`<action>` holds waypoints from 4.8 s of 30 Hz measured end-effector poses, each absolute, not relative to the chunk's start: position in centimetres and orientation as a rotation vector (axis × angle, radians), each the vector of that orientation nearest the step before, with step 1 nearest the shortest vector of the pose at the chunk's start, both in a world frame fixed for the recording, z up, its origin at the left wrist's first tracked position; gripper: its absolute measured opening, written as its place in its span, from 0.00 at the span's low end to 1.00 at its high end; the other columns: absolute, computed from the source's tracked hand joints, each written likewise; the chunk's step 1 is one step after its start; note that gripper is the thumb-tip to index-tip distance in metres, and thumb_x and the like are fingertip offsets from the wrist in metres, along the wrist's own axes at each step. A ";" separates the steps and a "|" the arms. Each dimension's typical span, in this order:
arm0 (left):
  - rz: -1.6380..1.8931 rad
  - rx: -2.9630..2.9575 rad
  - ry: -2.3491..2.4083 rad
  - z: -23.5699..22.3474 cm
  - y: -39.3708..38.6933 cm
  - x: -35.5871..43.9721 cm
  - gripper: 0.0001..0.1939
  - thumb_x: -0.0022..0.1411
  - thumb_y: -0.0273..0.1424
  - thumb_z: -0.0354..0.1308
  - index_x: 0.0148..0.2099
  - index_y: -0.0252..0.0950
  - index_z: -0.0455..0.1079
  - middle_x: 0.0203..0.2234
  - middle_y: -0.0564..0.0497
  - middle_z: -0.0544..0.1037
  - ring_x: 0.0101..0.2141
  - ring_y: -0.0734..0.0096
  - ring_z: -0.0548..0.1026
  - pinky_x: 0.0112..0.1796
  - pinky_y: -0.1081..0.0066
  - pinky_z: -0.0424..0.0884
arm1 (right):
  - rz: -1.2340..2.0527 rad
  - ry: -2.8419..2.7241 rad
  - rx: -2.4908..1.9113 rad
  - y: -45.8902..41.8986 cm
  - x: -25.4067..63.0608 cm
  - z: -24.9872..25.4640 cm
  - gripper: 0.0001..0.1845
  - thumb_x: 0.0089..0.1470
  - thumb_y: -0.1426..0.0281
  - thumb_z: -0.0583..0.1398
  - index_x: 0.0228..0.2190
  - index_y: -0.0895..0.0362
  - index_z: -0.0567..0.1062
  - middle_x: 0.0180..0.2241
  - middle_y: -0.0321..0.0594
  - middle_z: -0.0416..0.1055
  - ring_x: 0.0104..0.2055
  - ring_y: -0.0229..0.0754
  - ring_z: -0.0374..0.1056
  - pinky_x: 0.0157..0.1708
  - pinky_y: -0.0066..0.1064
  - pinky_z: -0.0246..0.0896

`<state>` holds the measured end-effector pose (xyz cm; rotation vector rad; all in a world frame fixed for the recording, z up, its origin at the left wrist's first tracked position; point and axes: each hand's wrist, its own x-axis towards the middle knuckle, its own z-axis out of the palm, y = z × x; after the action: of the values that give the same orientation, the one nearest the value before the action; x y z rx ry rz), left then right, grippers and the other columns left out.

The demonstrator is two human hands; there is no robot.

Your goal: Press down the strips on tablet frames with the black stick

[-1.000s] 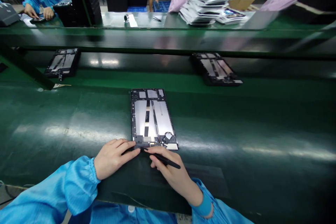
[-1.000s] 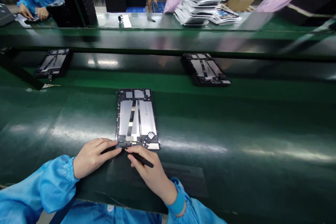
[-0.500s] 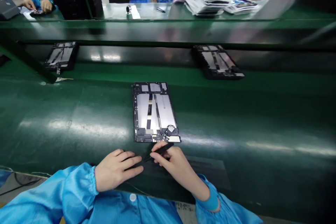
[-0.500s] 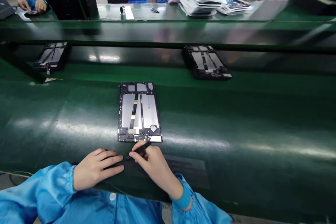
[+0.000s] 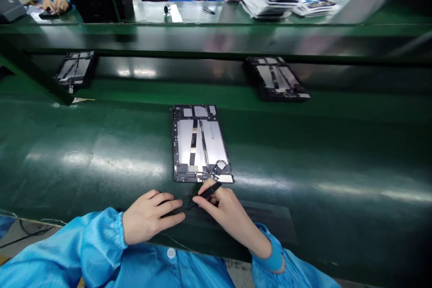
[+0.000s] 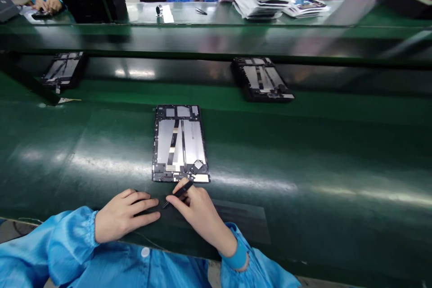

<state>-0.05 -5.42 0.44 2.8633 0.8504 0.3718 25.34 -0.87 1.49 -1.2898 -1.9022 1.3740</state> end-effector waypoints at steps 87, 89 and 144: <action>0.531 2.899 1.102 1.0 -1.4 0.2 0.18 0.72 0.23 0.46 0.61 0.36 0.63 0.48 0.45 0.73 0.47 0.63 0.71 0.43 0.65 0.72 | 1.509 -1.604 -1.252 5.3 26.8 2.5 0.11 0.60 0.61 0.62 0.31 0.54 0.70 0.26 0.35 0.71 0.29 0.45 0.73 0.24 0.29 0.64; 0.559 2.896 1.098 0.9 -1.4 0.3 0.18 0.72 0.23 0.46 0.60 0.35 0.64 0.48 0.45 0.73 0.47 0.63 0.71 0.43 0.66 0.71 | 1.524 -1.583 -1.253 5.3 26.8 2.4 0.12 0.60 0.61 0.62 0.31 0.54 0.69 0.26 0.36 0.71 0.30 0.46 0.74 0.23 0.29 0.65; 0.591 3.024 1.444 -0.5 4.8 -0.4 0.18 0.70 0.34 0.55 0.59 0.37 0.66 0.42 0.45 0.76 0.36 0.65 0.73 0.37 0.65 0.66 | 1.387 -1.260 -1.077 11.6 18.7 0.3 0.31 0.58 0.42 0.55 0.37 0.58 0.76 0.28 0.44 0.77 0.34 0.49 0.76 0.38 0.36 0.72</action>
<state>-0.37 4.79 -0.52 3.0242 1.4440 0.5906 18.66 11.60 0.26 -1.0768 -1.2596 1.3872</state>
